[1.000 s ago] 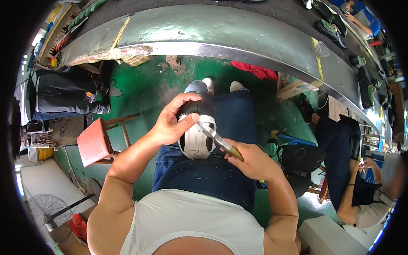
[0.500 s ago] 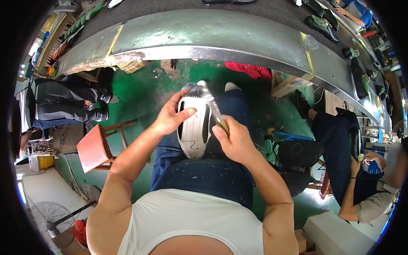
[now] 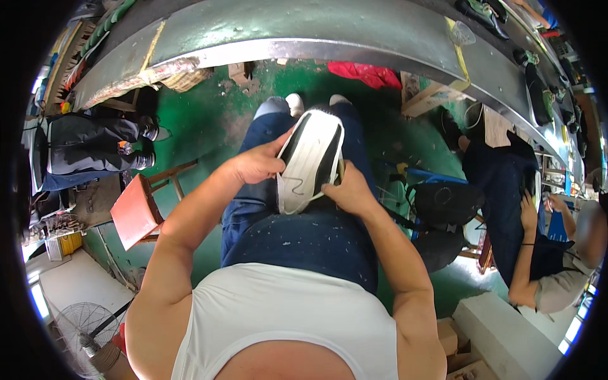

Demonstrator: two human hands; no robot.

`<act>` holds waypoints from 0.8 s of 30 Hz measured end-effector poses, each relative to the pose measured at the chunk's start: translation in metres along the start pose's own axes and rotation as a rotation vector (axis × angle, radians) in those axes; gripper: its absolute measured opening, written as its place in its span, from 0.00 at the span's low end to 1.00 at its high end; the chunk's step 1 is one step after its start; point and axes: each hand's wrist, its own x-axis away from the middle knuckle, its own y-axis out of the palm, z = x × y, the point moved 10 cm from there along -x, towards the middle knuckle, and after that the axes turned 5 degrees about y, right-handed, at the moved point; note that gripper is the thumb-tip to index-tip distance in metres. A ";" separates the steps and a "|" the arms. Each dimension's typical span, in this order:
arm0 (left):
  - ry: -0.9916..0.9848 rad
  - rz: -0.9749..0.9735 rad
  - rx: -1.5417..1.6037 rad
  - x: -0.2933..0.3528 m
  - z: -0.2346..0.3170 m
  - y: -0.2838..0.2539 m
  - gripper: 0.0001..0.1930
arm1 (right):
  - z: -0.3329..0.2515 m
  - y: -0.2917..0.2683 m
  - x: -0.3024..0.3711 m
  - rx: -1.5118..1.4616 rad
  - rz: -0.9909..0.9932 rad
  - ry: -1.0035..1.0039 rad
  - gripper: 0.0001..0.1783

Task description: The worker is using lasting pliers to pull and secure the shoe upper onto the last on a production line.

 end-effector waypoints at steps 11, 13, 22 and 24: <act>0.082 0.085 -0.248 0.006 -0.044 0.010 0.52 | 0.011 -0.038 0.062 0.388 0.048 -0.236 0.25; 0.077 0.080 -0.358 0.005 -0.046 0.008 0.52 | -0.018 -0.029 0.067 0.566 0.063 -0.479 0.28; -0.118 0.226 0.277 -0.012 -0.067 0.009 0.42 | -0.035 0.000 0.035 0.851 -0.334 -0.226 0.23; -0.181 0.519 0.085 -0.012 -0.074 -0.017 0.40 | -0.016 0.010 0.027 0.729 -0.272 -0.266 0.24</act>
